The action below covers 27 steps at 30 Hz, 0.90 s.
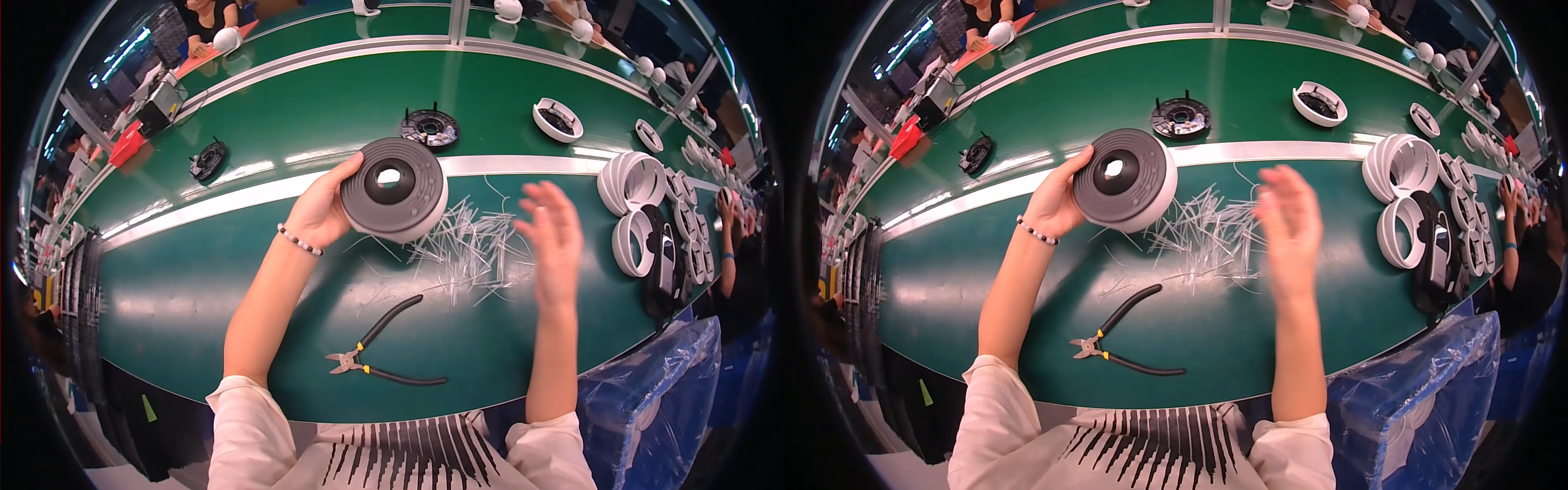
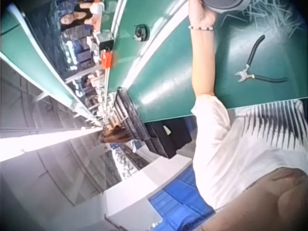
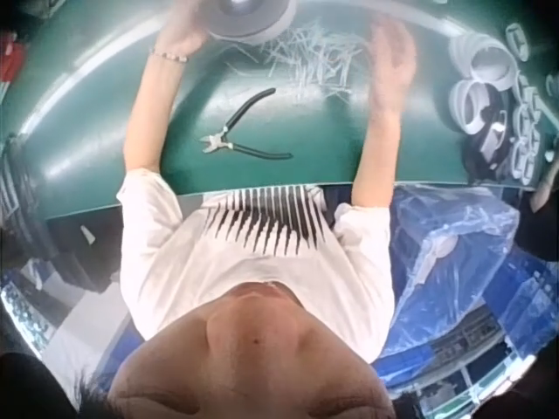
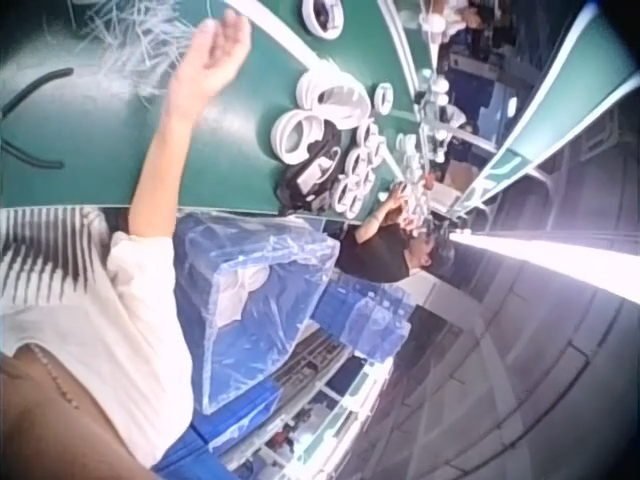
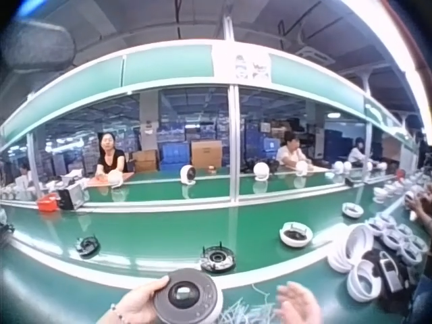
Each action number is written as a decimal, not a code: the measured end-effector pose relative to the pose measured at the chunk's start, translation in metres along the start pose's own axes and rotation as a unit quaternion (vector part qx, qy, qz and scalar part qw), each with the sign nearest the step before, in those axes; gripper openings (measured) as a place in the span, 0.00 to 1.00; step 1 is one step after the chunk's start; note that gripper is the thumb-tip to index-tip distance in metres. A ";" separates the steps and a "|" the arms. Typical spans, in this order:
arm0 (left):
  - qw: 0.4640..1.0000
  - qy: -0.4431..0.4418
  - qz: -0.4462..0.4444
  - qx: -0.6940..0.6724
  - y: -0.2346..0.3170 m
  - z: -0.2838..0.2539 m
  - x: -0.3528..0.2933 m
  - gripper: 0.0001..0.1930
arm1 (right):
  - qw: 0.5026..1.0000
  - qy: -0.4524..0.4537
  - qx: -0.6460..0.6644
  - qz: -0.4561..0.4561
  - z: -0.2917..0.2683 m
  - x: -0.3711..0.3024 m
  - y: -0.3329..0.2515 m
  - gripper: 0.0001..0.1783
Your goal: The recorder is assembling dome-style security cameras on a production line, using pliers to trim wires and fitting the internal camera components into white plastic housings.
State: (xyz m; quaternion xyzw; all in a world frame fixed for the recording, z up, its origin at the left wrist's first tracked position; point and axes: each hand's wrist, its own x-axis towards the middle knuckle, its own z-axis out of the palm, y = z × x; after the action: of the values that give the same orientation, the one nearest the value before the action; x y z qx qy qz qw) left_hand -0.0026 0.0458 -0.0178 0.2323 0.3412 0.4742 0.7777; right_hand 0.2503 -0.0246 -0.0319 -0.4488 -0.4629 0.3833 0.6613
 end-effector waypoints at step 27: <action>0.392 0.076 0.558 0.728 -0.020 0.041 0.174 0.18 | 0.775 0.294 -0.560 -0.026 -0.197 0.037 0.010 0.09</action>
State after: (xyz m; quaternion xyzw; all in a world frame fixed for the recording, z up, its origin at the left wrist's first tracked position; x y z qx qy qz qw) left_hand 0.0951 0.1914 -0.0590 0.8110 0.4085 0.3892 -0.1546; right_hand 0.4478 -0.0342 -0.0648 -0.8180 -0.3907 -0.1114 0.4072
